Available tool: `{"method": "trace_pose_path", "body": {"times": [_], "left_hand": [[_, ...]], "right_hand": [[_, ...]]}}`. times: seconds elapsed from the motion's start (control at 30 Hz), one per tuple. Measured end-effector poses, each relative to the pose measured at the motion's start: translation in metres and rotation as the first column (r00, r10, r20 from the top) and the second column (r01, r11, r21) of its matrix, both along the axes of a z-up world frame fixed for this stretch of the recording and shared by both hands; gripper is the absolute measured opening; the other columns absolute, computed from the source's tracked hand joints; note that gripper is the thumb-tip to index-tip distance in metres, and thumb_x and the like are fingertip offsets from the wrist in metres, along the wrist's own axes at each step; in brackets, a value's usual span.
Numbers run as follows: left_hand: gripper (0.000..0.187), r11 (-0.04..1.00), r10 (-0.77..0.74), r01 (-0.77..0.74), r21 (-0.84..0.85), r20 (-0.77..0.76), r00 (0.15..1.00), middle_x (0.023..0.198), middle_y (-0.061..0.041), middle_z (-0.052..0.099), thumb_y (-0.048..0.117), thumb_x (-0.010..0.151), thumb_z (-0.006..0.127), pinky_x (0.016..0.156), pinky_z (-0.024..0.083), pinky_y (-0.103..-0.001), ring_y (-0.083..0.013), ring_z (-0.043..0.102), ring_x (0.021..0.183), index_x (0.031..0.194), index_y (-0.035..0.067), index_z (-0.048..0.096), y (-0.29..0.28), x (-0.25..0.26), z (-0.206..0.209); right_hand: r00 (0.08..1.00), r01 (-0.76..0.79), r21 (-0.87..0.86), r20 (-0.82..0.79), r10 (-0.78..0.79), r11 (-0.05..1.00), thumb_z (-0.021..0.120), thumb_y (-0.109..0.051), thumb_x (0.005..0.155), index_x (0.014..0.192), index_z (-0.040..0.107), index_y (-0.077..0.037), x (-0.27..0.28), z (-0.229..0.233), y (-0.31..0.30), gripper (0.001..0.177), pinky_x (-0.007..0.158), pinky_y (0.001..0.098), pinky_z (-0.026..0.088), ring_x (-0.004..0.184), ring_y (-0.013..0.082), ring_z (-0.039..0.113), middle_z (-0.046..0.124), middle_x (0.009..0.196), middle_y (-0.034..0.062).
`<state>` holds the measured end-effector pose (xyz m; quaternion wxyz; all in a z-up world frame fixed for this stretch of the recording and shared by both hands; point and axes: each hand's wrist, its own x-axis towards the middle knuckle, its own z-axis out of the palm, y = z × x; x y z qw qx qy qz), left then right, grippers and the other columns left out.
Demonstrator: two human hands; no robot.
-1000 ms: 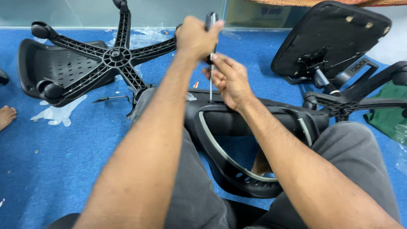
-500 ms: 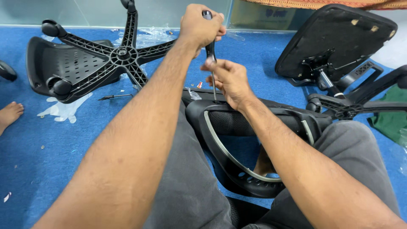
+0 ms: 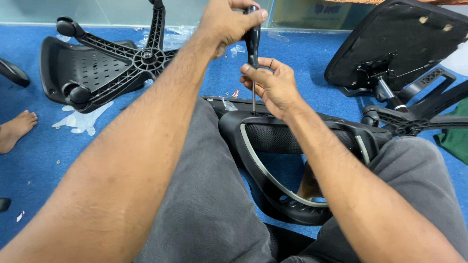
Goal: The person uses a screwdriver to attach a chair armrest to a chair seat. They tighten multiple screws on both sides of the armrest to secure it to the seat.
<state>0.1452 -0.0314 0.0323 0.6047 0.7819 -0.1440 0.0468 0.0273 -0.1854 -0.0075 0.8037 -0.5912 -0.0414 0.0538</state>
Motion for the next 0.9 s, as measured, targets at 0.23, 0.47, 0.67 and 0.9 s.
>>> {"method": "trace_pose_path", "body": {"times": [0.23, 0.47, 0.67, 0.9], "left_hand": [[0.026, 0.920, -0.321, 0.267, -0.287, -0.160, 0.934, 0.078, -0.002, 0.075, 0.034, 0.090, 0.068, 0.058, 0.059, -0.029, -0.0092, 0.072, 0.068, 0.098, 0.009, 0.070, -0.022, -0.009, 0.010], [0.030, 0.994, 0.019, -0.042, 0.105, 0.212, 0.977, 0.066, 0.000, 0.074, 0.040, 0.078, 0.085, 0.057, 0.061, -0.028, -0.0069, 0.072, 0.058, 0.079, 0.010, 0.077, -0.030, -0.033, 0.028], [0.021, 0.874, -0.375, 0.373, -0.311, 0.055, 0.925, 0.096, 0.004, 0.082, 0.034, 0.100, 0.072, 0.080, 0.066, -0.024, -0.0013, 0.079, 0.092, 0.100, 0.013, 0.073, -0.026, -0.049, 0.023], [0.034, 0.986, 0.042, -0.064, 0.156, 0.143, 0.989, 0.074, -0.005, 0.073, 0.032, 0.076, 0.090, 0.064, 0.061, -0.032, -0.0114, 0.071, 0.066, 0.084, 0.004, 0.072, -0.034, -0.040, 0.041]], "right_hand": [[0.996, -0.080, -0.036, 0.048, 0.081, 0.996, 0.072, -0.017, 0.096, 0.119, 0.065, 0.006, -0.006, 0.025, -0.004, 0.033, 0.084, 0.0342, 0.064, 0.093, 0.0212, 0.075, 0.073, 0.109, 0.0168], [0.994, 0.109, -0.369, 0.065, -0.091, 0.923, 0.081, -0.016, 0.087, 0.109, 0.068, 0.005, -0.016, 0.038, -0.003, 0.033, 0.081, 0.0343, 0.064, 0.087, 0.0196, 0.076, 0.076, 0.100, 0.0168], [0.982, -0.178, -0.109, 0.041, 0.183, 0.978, 0.074, -0.028, 0.090, 0.109, 0.069, 0.001, -0.012, 0.044, -0.007, 0.035, 0.083, 0.0331, 0.065, 0.091, 0.0184, 0.076, 0.075, 0.100, 0.0129], [0.991, 0.136, -0.444, 0.060, -0.122, 0.886, 0.081, -0.016, 0.089, 0.099, 0.071, 0.004, -0.023, 0.051, 0.005, 0.025, 0.077, 0.0337, 0.065, 0.083, 0.0191, 0.074, 0.074, 0.092, 0.0125]]}}
